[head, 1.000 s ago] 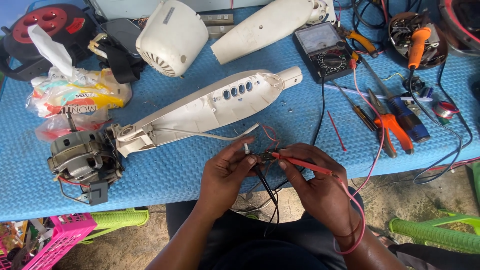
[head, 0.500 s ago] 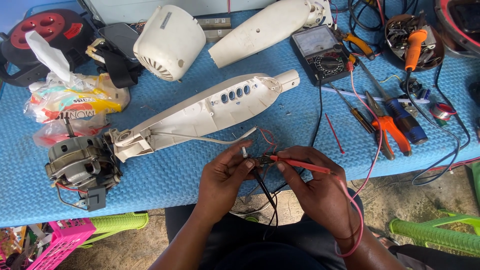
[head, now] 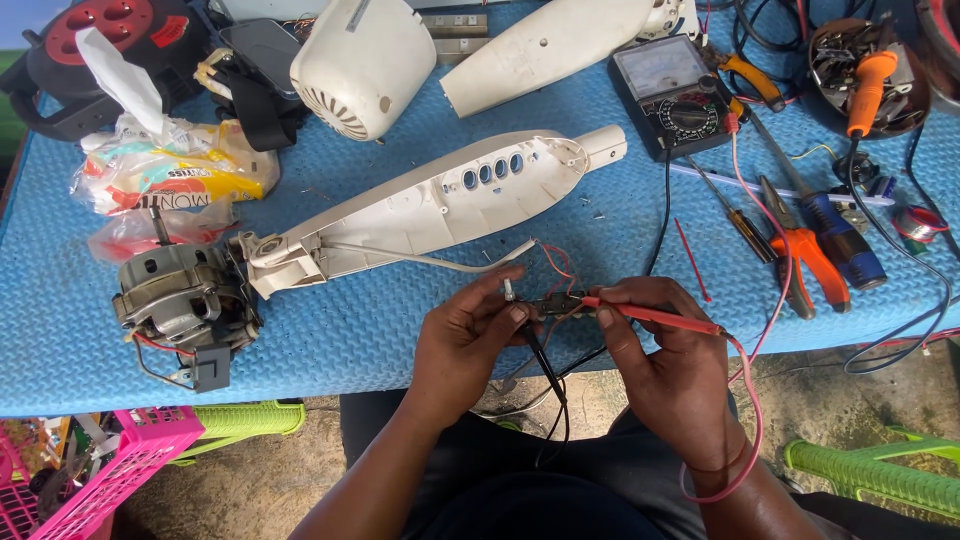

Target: Disassembling a fan and testing its internal electrical components using a multimeter and screwdriver

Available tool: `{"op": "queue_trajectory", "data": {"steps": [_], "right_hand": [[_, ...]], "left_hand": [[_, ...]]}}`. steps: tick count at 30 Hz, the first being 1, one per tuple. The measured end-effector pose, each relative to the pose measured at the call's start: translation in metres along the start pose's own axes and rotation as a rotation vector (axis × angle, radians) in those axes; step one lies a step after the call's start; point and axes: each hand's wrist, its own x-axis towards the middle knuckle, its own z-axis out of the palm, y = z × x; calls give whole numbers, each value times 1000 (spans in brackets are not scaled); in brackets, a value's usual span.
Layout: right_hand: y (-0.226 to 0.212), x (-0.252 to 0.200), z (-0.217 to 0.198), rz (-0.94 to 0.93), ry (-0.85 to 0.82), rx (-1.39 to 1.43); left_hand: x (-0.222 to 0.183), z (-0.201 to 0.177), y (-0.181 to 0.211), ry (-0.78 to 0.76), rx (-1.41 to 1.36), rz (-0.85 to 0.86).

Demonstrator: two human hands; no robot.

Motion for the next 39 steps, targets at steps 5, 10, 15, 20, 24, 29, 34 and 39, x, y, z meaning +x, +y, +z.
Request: {"op": "queue_trajectory", "data": {"steps": [5, 10, 15, 20, 24, 29, 34, 39], "right_hand": [[4, -1, 1, 6, -11, -10], [1, 0, 1, 11, -13, -14], [0, 0, 2, 8, -8, -22], [1, 0, 2, -10, -11, -24], [0, 0, 2, -8, -12, -29], [5, -1, 3, -34, -7, -1], [0, 2, 2, -15, -14, -5], [0, 3, 0, 17, -20, 23]], "left_hand": [[-1, 0, 2, -7, 14, 19], [-1, 0, 1, -8, -1, 9], [-1, 0, 0, -10, -26, 9], [-2, 0, 3, -14, 10, 15], [-1, 0, 3, -18, 1, 20], [-2, 0, 4, -10, 23, 16], [-1, 1, 6, 6, 55, -5], [-1, -1, 2, -8, 44, 12]]}}
